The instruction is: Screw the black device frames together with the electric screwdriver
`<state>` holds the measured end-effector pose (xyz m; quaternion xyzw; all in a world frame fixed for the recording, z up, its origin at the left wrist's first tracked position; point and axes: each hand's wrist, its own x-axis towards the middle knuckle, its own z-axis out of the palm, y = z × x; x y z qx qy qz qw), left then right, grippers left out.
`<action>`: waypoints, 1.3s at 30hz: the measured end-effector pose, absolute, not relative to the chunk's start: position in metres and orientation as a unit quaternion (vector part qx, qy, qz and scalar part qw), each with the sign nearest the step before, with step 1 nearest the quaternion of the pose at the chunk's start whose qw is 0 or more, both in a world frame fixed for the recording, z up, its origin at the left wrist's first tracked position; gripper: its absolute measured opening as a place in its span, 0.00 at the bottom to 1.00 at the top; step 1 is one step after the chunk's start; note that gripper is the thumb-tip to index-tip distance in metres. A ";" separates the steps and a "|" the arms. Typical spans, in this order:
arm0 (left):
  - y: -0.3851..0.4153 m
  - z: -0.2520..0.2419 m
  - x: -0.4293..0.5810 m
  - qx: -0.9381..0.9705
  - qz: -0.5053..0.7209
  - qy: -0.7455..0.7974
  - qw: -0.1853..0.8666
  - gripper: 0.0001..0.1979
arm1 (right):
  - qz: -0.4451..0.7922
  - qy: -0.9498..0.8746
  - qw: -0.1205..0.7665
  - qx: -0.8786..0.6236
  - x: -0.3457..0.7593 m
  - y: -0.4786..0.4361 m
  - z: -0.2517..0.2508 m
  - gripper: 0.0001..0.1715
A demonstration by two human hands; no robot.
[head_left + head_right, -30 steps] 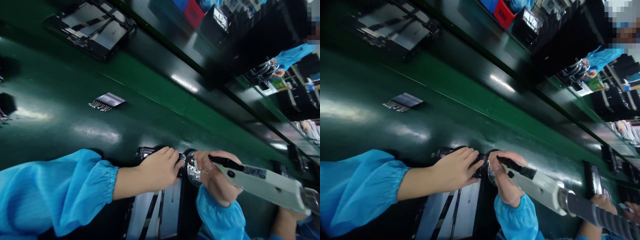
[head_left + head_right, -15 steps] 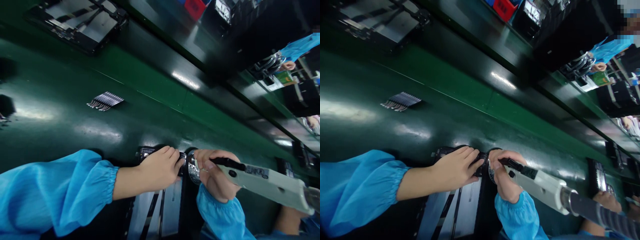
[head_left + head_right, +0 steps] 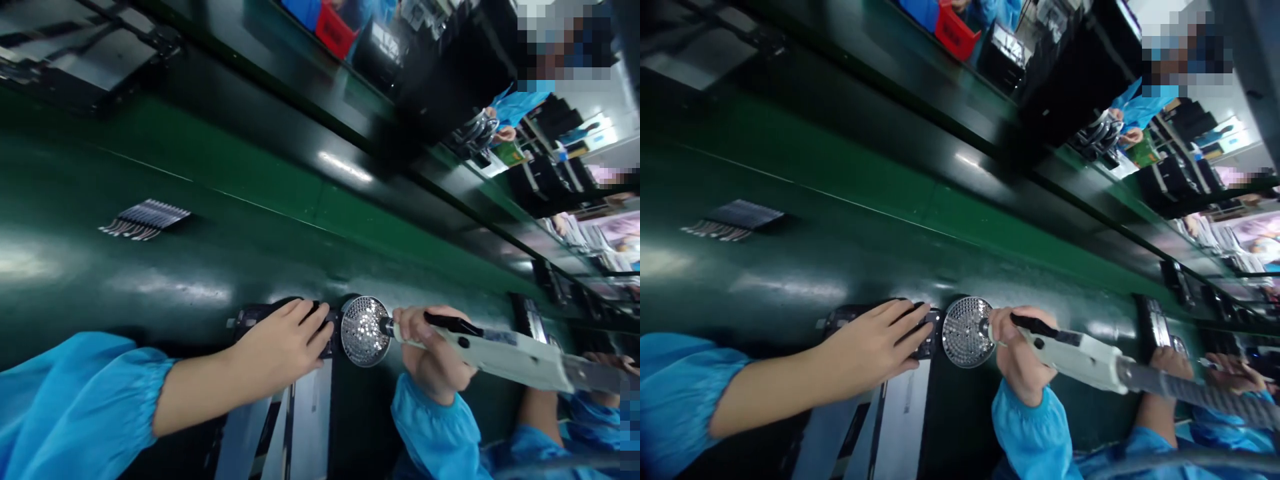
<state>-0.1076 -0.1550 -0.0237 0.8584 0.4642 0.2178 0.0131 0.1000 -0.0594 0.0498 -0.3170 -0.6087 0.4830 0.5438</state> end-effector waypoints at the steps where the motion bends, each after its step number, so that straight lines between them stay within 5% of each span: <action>1: -0.155 -0.024 -0.108 0.857 0.218 0.466 0.013 0.23 | 0.489 -0.608 0.541 -0.314 0.098 -0.061 0.046 0.13; 31: -0.158 -0.015 -0.107 0.849 0.214 0.483 0.003 0.26 | 0.509 -0.633 0.498 -0.303 0.075 -0.069 0.027 0.14; 39: -0.159 -0.013 -0.110 0.840 0.187 0.510 0.008 0.29 | 0.487 -0.648 0.506 -0.295 0.072 -0.078 0.066 0.16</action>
